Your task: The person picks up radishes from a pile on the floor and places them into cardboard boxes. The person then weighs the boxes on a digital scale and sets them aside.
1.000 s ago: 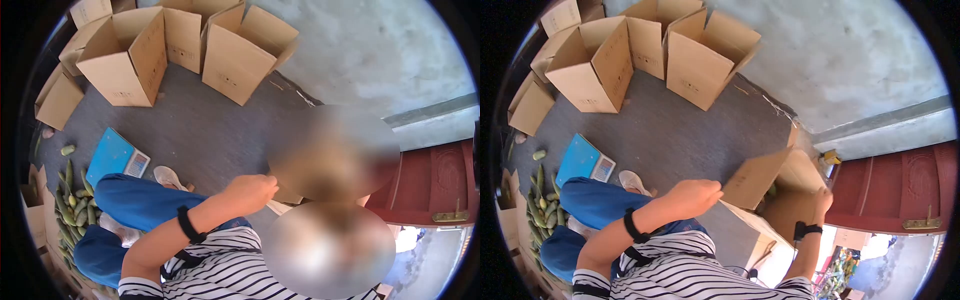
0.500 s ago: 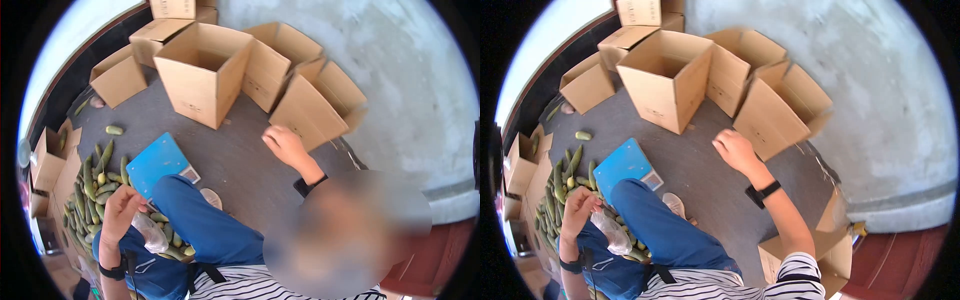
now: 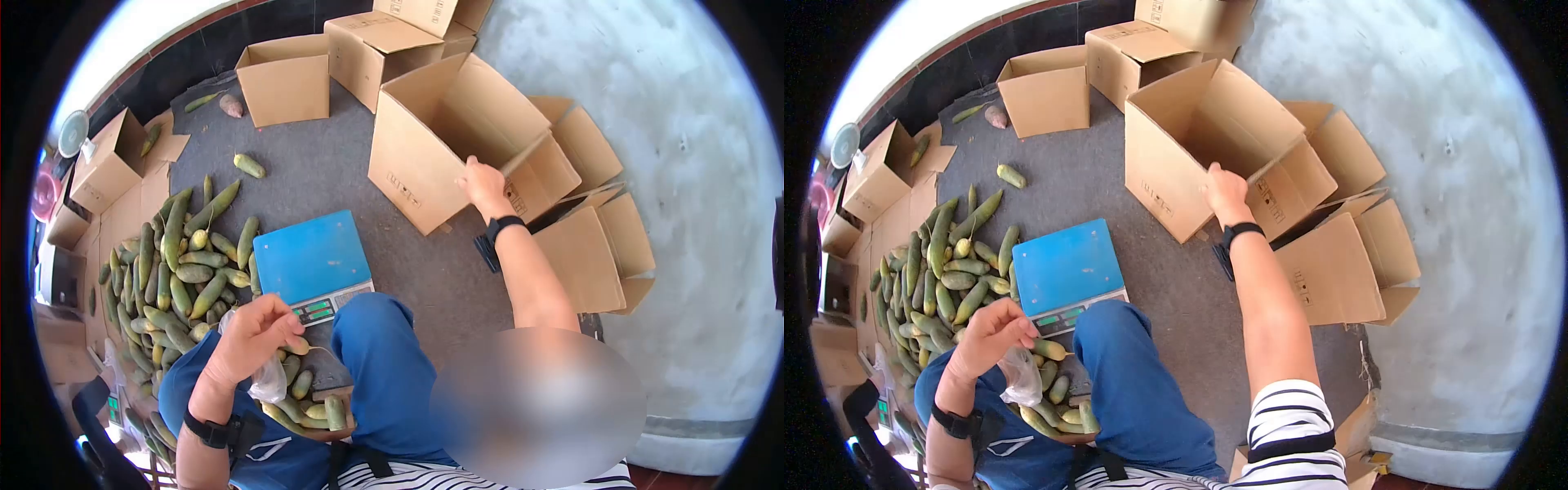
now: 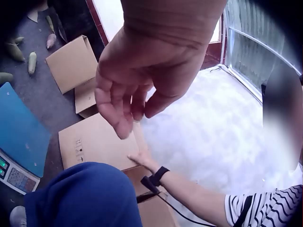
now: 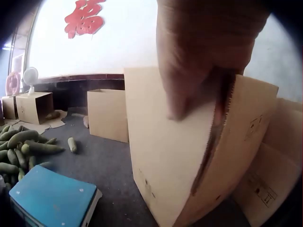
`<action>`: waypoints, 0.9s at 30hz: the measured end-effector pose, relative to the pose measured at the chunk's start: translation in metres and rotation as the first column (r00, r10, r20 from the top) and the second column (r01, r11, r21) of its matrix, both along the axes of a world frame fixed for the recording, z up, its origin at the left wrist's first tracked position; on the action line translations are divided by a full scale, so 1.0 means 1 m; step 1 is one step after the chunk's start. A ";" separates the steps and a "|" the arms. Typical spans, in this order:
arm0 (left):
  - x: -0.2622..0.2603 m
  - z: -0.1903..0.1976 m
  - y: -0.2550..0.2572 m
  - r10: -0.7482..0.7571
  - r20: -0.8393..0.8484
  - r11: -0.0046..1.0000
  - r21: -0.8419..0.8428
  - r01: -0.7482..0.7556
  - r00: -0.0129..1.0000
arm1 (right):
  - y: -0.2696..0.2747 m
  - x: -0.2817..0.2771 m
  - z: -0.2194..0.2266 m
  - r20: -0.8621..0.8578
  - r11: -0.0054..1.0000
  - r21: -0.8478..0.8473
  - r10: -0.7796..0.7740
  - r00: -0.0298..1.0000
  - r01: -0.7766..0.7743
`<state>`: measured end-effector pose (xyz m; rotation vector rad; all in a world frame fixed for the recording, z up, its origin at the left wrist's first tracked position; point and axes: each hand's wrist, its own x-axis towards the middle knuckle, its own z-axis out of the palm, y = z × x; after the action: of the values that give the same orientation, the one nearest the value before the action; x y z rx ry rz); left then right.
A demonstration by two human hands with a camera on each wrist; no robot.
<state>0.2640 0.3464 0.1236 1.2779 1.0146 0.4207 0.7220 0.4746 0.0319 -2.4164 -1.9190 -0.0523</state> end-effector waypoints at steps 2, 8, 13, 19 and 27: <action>0.002 0.006 0.003 -0.014 -0.003 0.999 0.036 0.014 1.000 | -0.020 -0.003 -0.004 0.001 0.998 -0.046 0.052 0.999 -0.052; 0.003 0.016 -0.003 -0.011 0.001 0.994 0.112 0.010 1.000 | -0.105 0.004 0.007 -0.139 0.994 0.099 0.054 0.989 -0.040; -0.017 0.017 -0.002 0.036 0.001 0.983 0.178 -0.035 0.999 | -0.152 0.016 0.052 -0.188 0.979 0.205 0.036 0.981 0.003; -0.038 0.023 0.000 0.133 0.052 0.957 0.254 -0.142 0.990 | -0.185 0.010 0.124 -0.454 0.959 0.257 0.012 0.891 0.117; -0.063 0.036 0.004 0.296 0.184 0.885 0.315 -0.342 0.937 | -0.187 -0.081 0.190 -0.415 0.929 0.357 0.253 0.874 -0.099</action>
<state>0.2014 0.3500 0.1592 1.3704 1.0728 0.9613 0.6414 0.2873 0.2214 -1.8263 -1.7397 0.1774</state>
